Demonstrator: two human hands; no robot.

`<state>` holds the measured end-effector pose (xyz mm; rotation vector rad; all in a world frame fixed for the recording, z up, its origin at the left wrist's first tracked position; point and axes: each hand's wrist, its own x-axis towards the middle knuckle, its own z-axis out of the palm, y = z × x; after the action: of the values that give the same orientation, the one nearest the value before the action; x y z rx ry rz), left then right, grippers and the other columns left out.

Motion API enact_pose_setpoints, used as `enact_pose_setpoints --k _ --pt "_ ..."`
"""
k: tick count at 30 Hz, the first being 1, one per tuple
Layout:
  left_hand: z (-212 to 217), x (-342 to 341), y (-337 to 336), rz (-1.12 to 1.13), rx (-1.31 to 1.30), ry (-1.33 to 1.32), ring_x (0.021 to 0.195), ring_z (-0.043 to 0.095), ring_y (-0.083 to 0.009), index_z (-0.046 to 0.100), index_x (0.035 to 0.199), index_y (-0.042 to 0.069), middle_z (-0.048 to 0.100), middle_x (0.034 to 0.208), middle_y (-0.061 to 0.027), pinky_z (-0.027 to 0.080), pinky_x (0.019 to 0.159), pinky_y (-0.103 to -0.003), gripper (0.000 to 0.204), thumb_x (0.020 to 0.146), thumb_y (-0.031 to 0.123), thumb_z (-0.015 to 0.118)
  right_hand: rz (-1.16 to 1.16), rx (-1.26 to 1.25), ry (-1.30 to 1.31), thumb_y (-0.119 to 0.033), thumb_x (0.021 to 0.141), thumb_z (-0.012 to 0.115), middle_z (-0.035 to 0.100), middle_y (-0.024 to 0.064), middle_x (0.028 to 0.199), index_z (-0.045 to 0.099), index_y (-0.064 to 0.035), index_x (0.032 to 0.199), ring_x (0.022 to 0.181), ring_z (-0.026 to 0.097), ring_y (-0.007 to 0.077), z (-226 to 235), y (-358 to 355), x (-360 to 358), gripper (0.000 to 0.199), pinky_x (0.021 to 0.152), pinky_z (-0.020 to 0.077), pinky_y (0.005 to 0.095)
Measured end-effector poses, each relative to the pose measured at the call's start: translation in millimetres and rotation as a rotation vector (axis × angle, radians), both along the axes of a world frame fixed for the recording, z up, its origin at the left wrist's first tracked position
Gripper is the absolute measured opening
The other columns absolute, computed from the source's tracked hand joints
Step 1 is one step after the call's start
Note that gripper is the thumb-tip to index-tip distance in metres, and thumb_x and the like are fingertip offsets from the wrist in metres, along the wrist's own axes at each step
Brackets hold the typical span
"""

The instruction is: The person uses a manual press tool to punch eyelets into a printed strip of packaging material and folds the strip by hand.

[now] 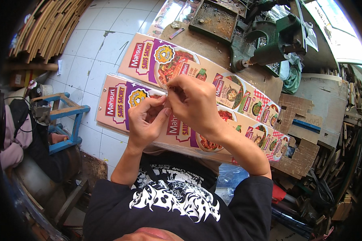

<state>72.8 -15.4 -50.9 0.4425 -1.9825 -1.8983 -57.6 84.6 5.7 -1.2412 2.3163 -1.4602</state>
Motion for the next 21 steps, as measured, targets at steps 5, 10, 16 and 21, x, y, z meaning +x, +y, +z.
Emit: enact_pose_setpoints --k 5,10,16,21 --pt "-1.3 0.3 0.2 -0.003 0.020 -0.003 0.094 0.069 -0.0163 0.060 0.110 -0.009 0.071 0.099 -0.0166 0.057 0.083 -0.026 0.022 0.089 -0.008 0.064 -0.039 -0.002 -0.020 0.002 0.078 0.069 0.069 0.0124 0.071 0.067 0.0011 0.085 0.064 0.070 0.0174 -1.7 -0.1 0.6 0.008 0.057 0.0550 0.0279" --pt "0.2 -0.3 0.0 0.002 0.035 -0.009 0.093 0.069 -0.0159 0.060 0.110 -0.009 0.071 0.098 -0.0161 0.056 0.082 -0.025 0.021 0.089 -0.007 0.063 -0.064 -0.001 -0.090 0.002 0.078 0.069 0.069 0.0121 0.071 0.067 0.0016 0.086 0.064 0.070 0.0156 -1.3 -0.7 0.7 0.008 0.058 0.0551 0.0272" --pt "5.0 -2.1 2.3 0.016 0.086 0.001 0.086 0.068 -0.0127 0.057 0.116 -0.008 0.070 0.092 -0.0126 0.055 0.075 -0.023 0.027 0.090 -0.006 0.063 -0.006 0.038 -0.139 0.002 0.078 0.067 0.067 0.0148 0.068 0.065 0.0033 0.085 0.063 0.070 0.0194 6.8 -3.3 -5.0 0.007 0.057 0.0537 0.0295" --pt "11.6 -6.0 1.8 0.001 0.136 -0.010 0.080 0.065 -0.0094 0.053 0.126 -0.007 0.069 0.088 -0.0103 0.052 0.070 -0.021 0.037 0.091 -0.004 0.064 0.134 0.157 -0.127 0.001 0.078 0.065 0.065 0.0174 0.067 0.063 0.0042 0.084 0.061 0.068 0.0237 18.8 -2.5 -13.0 0.006 0.056 0.0514 0.0328"
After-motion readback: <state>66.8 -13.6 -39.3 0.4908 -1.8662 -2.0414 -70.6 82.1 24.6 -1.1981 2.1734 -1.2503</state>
